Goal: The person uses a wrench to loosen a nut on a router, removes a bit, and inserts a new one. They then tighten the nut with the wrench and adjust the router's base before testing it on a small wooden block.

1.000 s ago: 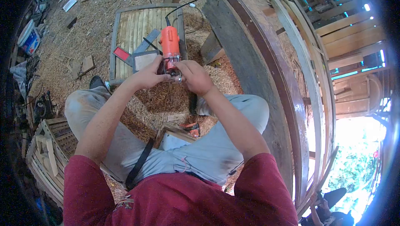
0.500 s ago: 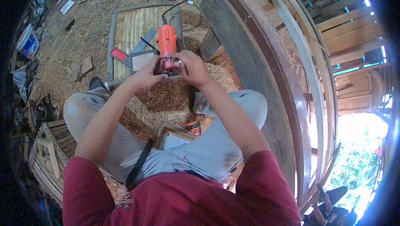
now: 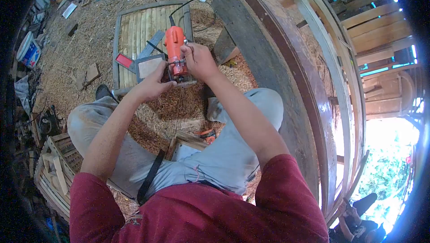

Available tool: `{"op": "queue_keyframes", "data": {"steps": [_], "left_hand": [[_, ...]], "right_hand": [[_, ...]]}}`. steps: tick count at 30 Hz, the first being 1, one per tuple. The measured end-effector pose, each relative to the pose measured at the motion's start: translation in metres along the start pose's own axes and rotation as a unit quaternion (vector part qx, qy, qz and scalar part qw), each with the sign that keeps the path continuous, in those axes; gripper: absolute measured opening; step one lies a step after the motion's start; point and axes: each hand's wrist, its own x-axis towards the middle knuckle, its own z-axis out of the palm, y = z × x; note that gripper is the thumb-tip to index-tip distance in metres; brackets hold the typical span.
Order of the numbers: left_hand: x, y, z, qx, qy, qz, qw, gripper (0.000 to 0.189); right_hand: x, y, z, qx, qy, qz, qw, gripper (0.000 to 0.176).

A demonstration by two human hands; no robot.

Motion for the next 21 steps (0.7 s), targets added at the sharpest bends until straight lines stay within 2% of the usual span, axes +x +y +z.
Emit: {"op": "queue_keyframes", "data": {"steps": [7,10,16,21], "left_hand": [[0.001,-0.006,0.002,0.019,0.013,0.012,1.0,0.065],[0.0,-0.002,0.0,0.021,0.009,0.002,1.0,0.063],[0.001,0.001,-0.003,0.07,0.012,0.011,0.997,0.06],[0.006,-0.008,-0.003,0.05,0.021,0.041,0.998,0.065]], "right_hand": [[0.001,-0.003,0.001,0.002,0.001,0.008,1.0,0.041],[-0.005,-0.01,0.0,-0.024,0.006,-0.001,1.0,0.035],[-0.017,-0.009,-0.017,-0.042,-0.065,-0.074,0.994,0.023],[-0.033,-0.004,-0.023,-0.062,-0.066,-0.133,0.987,0.02]]}}
